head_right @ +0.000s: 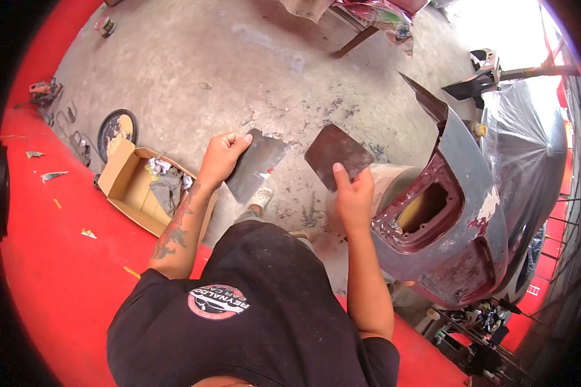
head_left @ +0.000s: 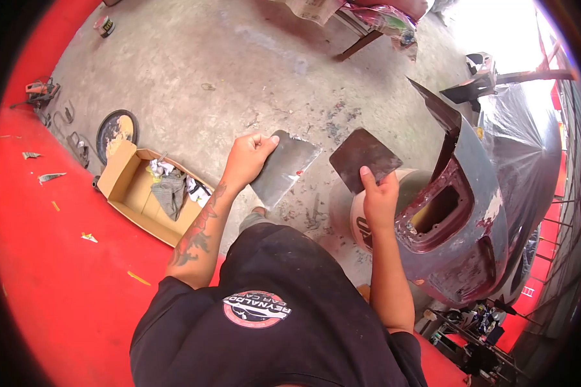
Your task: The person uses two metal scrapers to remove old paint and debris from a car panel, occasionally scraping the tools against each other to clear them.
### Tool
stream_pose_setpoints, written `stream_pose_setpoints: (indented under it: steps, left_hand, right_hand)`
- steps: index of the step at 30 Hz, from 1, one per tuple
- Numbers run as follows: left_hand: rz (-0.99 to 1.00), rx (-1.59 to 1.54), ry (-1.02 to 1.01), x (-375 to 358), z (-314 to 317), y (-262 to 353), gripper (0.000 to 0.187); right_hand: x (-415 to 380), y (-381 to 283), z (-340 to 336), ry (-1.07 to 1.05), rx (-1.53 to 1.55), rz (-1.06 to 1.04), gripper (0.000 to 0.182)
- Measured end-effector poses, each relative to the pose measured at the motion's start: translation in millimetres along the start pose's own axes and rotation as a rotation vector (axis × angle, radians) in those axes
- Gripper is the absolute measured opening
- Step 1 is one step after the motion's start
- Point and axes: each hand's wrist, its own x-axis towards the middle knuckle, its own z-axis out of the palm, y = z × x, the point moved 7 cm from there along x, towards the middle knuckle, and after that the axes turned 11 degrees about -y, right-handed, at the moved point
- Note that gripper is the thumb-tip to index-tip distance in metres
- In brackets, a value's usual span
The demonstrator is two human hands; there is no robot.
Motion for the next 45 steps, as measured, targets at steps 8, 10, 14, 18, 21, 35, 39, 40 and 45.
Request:
stream_pose_setpoints:
  steps: [8, 10, 14, 18, 21, 35, 39, 40, 45]
  left_hand:
    - [-0.173, -0.585, -0.276, -21, 57, 4, 0.029]
    - [-0.164, -0.658, -0.334, -26, 76, 9, 0.028]
    - [-0.151, -0.735, -0.432, -37, 104, 14, 0.027]
    - [-0.068, -0.636, -0.418, -42, 116, 24, 0.026]
    - [-0.036, -0.573, -0.404, -43, 120, 29, 0.026]
    - [0.136, -0.515, -0.218, -28, 85, 51, 0.028]
    - [0.065, -0.39, -0.078, -12, 39, 34, 0.029]
    - [0.045, -0.244, -0.052, -9, 24, 27, 0.03]
    - [-0.013, 0.205, 0.082, -15, -20, 24, 0.03]
  right_hand:
    - [19, 41, 0, -0.069, 0.961, 0.197, 0.037]
    - [29, 41, 5, 0.007, 0.903, 0.268, 0.041]
    - [45, 35, 21, -0.025, 0.742, 0.337, 0.058]
    - [60, 36, 37, -0.186, 0.775, 0.273, 0.067]
    - [57, 29, 55, -0.263, 0.884, 0.259, 0.061]
    - [6, 20, 74, -0.284, 0.491, 0.305, 0.046]
    - [-6, 59, 56, -0.269, 0.432, 0.412, 0.045]
    - [-5, 53, 52, -0.231, 0.474, 0.329, 0.045]
    - [-6, 42, -5, -0.047, -0.167, 0.012, 0.033]
